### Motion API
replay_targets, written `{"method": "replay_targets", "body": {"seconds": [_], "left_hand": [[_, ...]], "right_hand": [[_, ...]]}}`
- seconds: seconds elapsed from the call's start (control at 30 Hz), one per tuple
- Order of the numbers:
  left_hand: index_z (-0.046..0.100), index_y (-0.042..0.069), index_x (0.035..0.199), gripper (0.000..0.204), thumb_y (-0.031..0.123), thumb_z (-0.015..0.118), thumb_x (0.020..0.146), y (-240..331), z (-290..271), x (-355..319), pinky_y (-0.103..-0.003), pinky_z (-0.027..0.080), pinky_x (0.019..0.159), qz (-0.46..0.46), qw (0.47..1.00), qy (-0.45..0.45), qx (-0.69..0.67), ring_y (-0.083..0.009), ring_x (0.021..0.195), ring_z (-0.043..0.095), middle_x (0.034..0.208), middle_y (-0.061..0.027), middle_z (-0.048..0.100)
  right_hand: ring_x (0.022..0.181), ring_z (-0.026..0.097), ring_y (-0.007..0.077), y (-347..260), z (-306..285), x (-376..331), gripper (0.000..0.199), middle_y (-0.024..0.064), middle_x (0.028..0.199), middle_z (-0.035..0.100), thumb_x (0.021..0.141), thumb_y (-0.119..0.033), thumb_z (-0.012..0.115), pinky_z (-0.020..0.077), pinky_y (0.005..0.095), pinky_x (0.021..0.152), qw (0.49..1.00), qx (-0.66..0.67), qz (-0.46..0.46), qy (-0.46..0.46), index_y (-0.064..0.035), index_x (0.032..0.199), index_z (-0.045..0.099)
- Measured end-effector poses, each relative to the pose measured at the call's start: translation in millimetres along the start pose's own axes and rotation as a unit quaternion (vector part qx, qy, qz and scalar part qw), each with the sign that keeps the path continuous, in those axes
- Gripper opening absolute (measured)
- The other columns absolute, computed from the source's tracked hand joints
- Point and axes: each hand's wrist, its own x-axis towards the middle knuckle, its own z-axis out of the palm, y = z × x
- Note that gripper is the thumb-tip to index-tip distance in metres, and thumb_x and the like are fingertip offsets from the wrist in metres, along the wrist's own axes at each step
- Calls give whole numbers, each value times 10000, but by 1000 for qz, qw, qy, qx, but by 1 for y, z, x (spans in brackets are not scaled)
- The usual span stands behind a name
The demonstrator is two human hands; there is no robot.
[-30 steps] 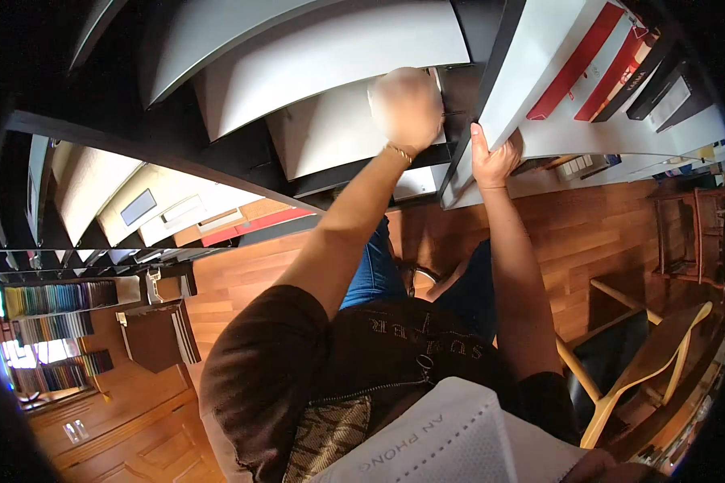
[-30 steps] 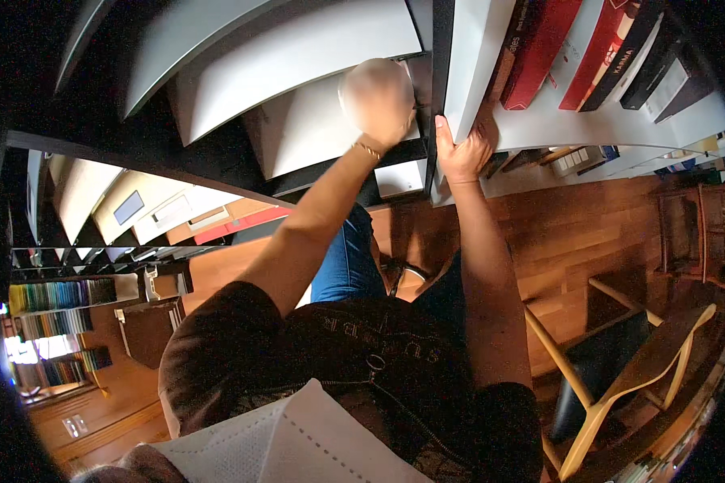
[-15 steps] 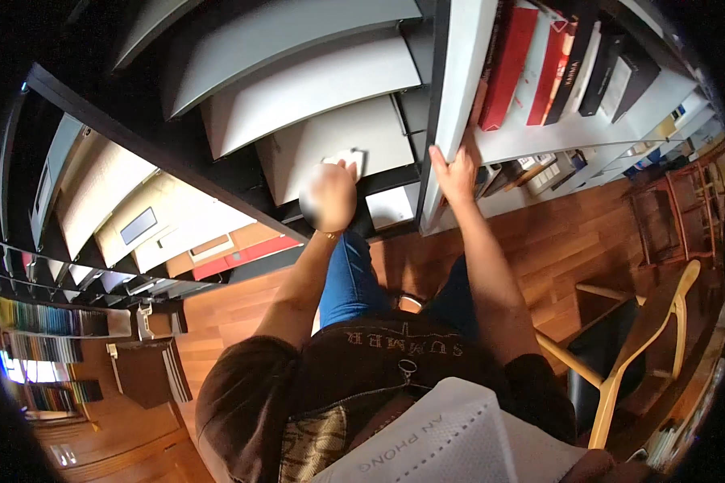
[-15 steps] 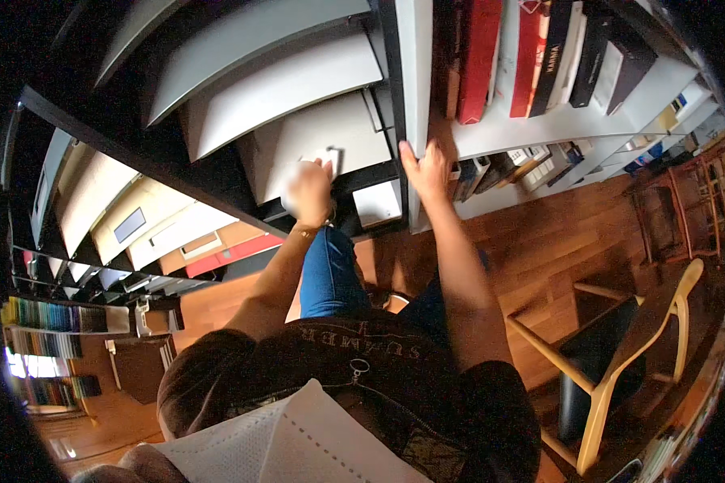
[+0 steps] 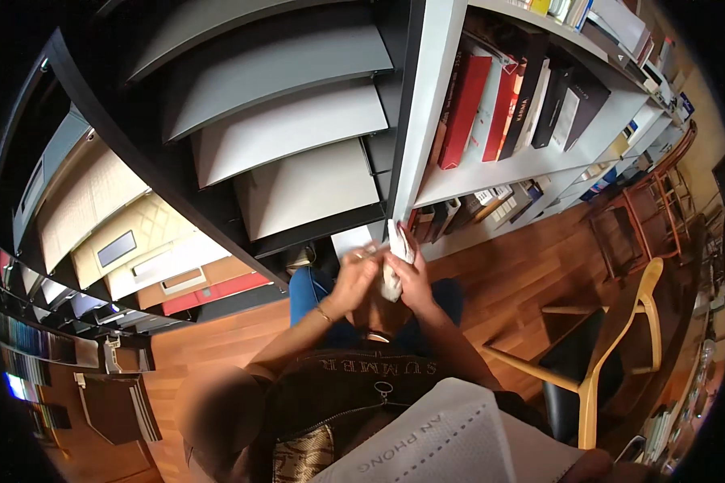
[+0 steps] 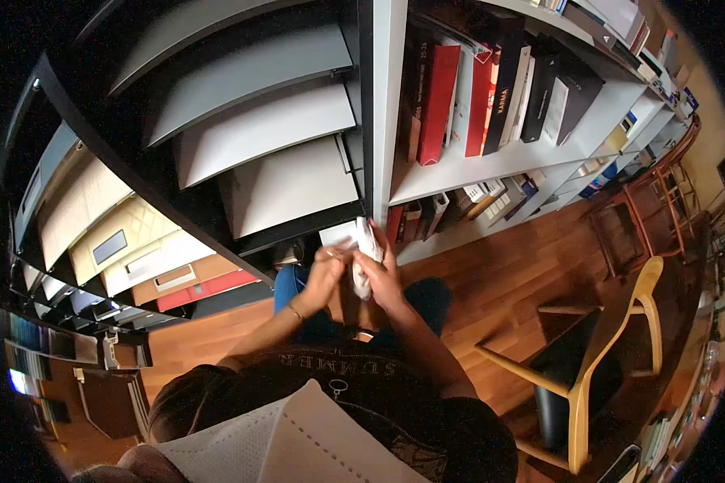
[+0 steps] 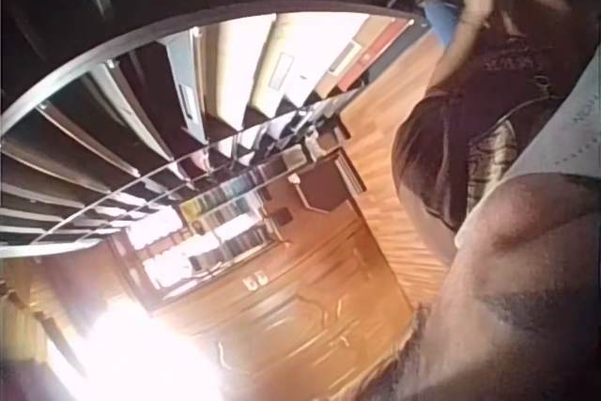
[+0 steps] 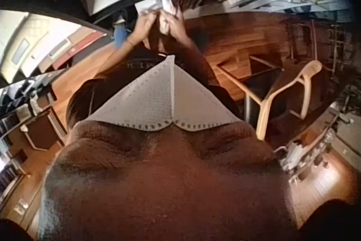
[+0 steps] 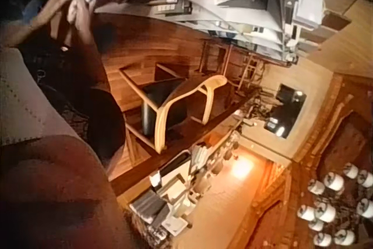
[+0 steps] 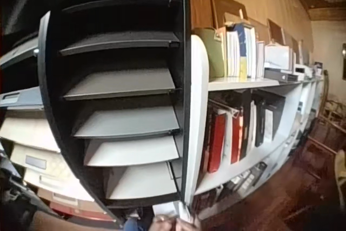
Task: The person is cleaning and dusting shelves containing various material samples and binders using a white cloth.
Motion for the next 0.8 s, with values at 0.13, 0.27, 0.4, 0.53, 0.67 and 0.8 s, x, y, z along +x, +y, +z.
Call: {"method": "replay_targets", "body": {"seconds": [0.13,0.27,0.4,0.53,0.67,0.8], "left_hand": [[649,53,1050,326,304,485,922,-24,-59,46,-481,377,954,47,963,145,223,-358,1100,554,1108,-133,647],[565,135,1244,379,329,504,924,-82,-119,55,-514,237,1043,-10,895,212,393,-336,1279,388,1355,-108,492],[539,172,1281,416,397,496,934,-108,-140,75,-566,259,1023,-83,851,236,461,-356,1264,395,1366,-115,465],[485,169,1340,517,489,397,944,-148,-162,74,-583,276,1028,-170,819,201,511,-390,1272,384,1385,-145,449],[296,241,1470,566,485,332,961,-162,-148,58,-515,302,1049,-242,823,178,482,-353,1320,356,1495,-126,323],[291,257,1470,556,477,338,961,-163,-154,56,-513,247,1087,-238,802,185,516,-345,1368,287,1509,-112,300]], "right_hand": [[1306,373,280,-58,7,38,820,189,1430,373,806,-35,668,287,385,1081,930,-208,-292,85,-17,1477,196],[1367,262,347,-122,27,90,824,249,1514,170,773,-86,714,255,442,1101,822,-235,-511,88,-23,1424,213],[1341,276,381,-173,51,128,687,253,1520,132,781,-108,706,237,465,1096,741,-282,-590,149,-57,1364,346],[1261,350,419,-170,63,165,480,228,1461,314,727,-176,742,255,521,1052,638,-384,-635,205,-144,1186,603],[1250,360,444,-124,45,156,489,235,1437,333,681,-88,708,292,499,1040,606,-501,-577,219,-265,1135,673],[1269,342,458,-48,21,149,525,238,1431,324,663,-72,716,306,502,1035,664,-511,-505,208,-275,1145,669]]}}
